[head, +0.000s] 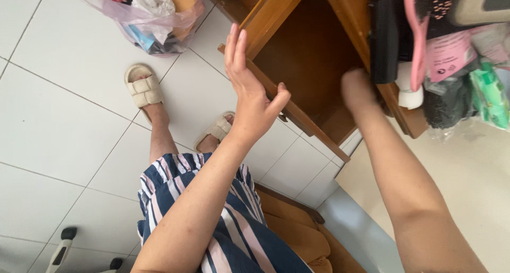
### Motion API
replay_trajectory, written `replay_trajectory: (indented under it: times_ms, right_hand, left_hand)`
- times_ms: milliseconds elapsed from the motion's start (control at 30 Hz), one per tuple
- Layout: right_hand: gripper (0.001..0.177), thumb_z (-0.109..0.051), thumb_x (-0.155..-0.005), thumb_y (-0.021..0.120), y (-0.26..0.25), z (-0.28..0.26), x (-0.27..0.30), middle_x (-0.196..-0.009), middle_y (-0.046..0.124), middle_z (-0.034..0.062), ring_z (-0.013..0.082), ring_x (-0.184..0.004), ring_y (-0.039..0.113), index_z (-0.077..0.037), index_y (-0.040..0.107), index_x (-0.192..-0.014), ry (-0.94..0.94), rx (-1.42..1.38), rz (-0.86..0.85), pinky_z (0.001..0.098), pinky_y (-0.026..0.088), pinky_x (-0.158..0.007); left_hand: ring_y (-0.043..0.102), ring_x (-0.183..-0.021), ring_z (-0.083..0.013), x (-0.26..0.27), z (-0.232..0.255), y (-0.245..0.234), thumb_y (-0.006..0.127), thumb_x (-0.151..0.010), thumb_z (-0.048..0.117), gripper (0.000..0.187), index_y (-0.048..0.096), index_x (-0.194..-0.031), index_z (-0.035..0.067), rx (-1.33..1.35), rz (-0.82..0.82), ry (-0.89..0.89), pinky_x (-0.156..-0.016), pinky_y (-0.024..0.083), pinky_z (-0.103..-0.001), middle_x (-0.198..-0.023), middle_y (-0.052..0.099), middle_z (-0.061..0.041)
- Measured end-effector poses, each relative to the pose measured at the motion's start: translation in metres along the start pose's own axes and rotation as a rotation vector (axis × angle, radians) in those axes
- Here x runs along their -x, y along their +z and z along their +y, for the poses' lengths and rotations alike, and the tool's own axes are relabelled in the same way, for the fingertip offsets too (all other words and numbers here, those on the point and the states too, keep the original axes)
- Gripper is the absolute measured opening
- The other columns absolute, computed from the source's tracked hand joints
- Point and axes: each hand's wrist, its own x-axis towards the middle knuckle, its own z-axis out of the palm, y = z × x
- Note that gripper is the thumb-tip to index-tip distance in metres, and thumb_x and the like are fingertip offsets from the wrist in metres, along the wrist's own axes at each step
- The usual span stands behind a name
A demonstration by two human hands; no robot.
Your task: The person cleans the inside of a wooden drawer using a white tissue. They repeatedly wipe the drawer's interior surfaces, discard the used tissue into a plastic bag, and continue wiping with a fresh tissue. The person also briefly handles a spray bottle and a hairbrush before resuming the cleaning.
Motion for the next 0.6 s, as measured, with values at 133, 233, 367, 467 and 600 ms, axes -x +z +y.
replay_trajectory:
  times_ms: [133, 233, 367, 467, 600]
  right_hand:
    - [0.014, -0.007, -0.088, 0.066, -0.021, -0.033, 0.05, -0.103, 0.074, 0.0189, 0.0343, -0.102, 0.071, -0.004, 0.08, -0.092, -0.364, 0.06, -0.229, 0.0421, 0.057, -0.094]
    - [0.016, 0.004, -0.084, 0.066, -0.04, -0.058, 0.075, -0.107, 0.073, 0.0193, 0.0348, -0.1, 0.071, 0.0, 0.078, -0.094, -0.397, 0.011, -0.173, 0.0401, 0.059, -0.088]
    - [0.019, 0.006, -0.078, 0.068, -0.062, -0.072, 0.086, -0.104, 0.073, 0.0172, 0.0348, -0.097, 0.071, 0.0, 0.078, -0.093, -0.387, -0.269, -0.27, 0.0409, 0.058, -0.086]
    - [0.016, 0.003, -0.079, 0.07, -0.071, -0.072, 0.082, -0.103, 0.074, 0.0169, 0.0345, -0.097, 0.071, 0.0, 0.077, -0.093, -0.422, -0.322, -0.33, 0.0403, 0.058, -0.085]
    - [0.014, -0.002, -0.084, 0.068, -0.083, -0.076, 0.071, -0.103, 0.074, 0.0188, 0.0341, -0.098, 0.071, -0.002, 0.077, -0.096, -0.393, -0.275, -0.478, 0.0414, 0.057, -0.086]
  left_hand:
    - [0.003, -0.162, -0.0348, 0.0, 0.001, -0.001, 0.073, -0.085, 0.005, 0.104, 0.005, -0.164, 0.007, -0.012, -0.007, 0.008, -0.137, 0.006, -0.05, -0.168, 0.005, -0.018]
    - [0.004, -0.162, -0.0352, 0.001, 0.001, -0.001, 0.073, -0.086, 0.005, 0.101, 0.005, -0.161, 0.006, -0.002, -0.016, 0.004, -0.137, 0.008, -0.049, -0.169, 0.005, -0.019]
    - [0.006, -0.161, -0.0353, -0.001, 0.002, 0.001, 0.073, -0.085, 0.004, 0.104, 0.006, -0.164, 0.006, -0.011, -0.007, 0.015, -0.136, 0.009, -0.049, -0.168, 0.007, -0.019]
    - [0.007, -0.161, -0.0355, 0.0, 0.001, 0.001, 0.072, -0.084, 0.003, 0.105, 0.006, -0.166, 0.006, -0.014, -0.003, 0.004, -0.136, 0.01, -0.048, -0.168, 0.008, -0.019]
    - [0.008, -0.16, -0.0361, 0.0, 0.001, 0.002, 0.073, -0.084, 0.004, 0.106, 0.006, -0.165, 0.006, -0.019, -0.001, 0.022, -0.136, 0.011, -0.049, -0.167, 0.008, -0.019]
